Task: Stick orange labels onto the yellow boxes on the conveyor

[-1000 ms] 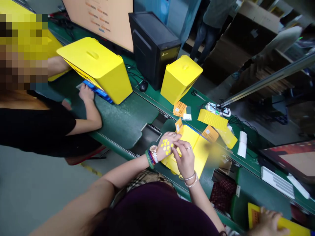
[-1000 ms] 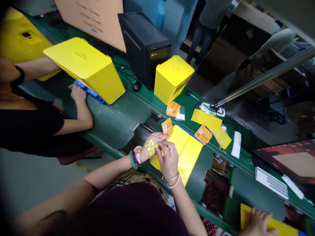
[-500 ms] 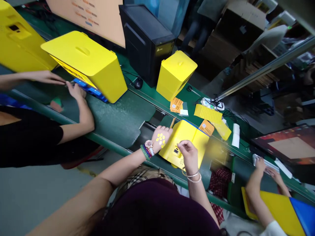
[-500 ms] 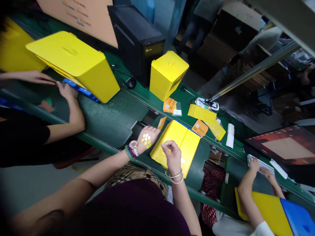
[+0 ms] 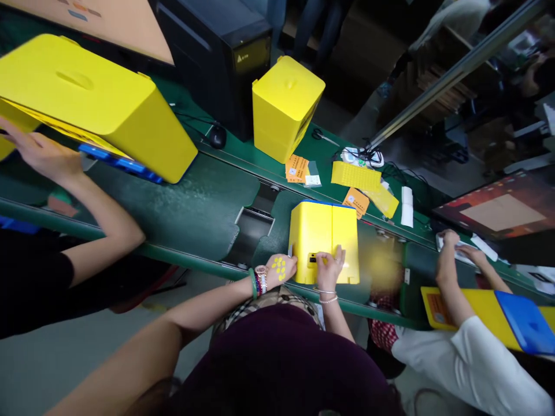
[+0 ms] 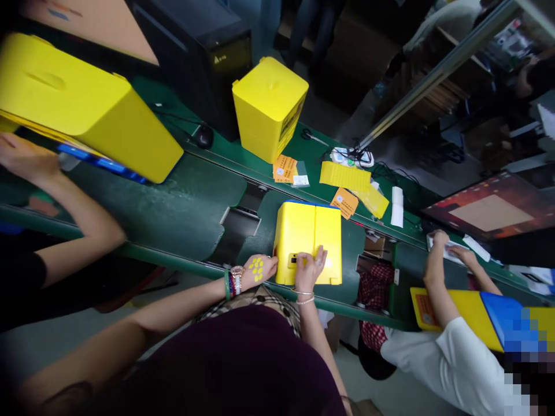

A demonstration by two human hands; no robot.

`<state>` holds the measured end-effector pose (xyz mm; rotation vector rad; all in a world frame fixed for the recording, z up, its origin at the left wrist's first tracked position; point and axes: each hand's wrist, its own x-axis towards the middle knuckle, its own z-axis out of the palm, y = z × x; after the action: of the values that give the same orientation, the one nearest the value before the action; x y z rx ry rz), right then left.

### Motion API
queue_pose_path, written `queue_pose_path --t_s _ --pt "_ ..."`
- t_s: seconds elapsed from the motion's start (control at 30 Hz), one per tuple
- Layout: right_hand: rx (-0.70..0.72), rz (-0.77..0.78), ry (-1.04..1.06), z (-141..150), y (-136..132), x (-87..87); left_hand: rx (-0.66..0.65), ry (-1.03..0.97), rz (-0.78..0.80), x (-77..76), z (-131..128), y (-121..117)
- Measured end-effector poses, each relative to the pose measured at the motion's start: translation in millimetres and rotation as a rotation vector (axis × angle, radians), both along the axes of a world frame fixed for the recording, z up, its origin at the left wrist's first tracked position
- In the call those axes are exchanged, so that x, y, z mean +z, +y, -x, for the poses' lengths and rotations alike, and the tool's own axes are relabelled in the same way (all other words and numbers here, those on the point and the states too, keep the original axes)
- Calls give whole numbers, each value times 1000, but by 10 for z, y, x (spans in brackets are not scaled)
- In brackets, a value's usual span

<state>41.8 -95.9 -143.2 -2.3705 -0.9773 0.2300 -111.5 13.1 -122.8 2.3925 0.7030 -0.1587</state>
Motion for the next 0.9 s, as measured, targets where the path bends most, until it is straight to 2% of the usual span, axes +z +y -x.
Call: queue_pose_path --t_s 0.2,0.37,0.9 --pt "-15 44 -132 19 -77 -54 -59 20 50 21 -78 -49" --pt "-30 69 -197 54 -75 -71 -101 45 26 29 -99 -43" --pt "59 0 -291 2 -159 -119 -135 22 8 3 -93 -37"
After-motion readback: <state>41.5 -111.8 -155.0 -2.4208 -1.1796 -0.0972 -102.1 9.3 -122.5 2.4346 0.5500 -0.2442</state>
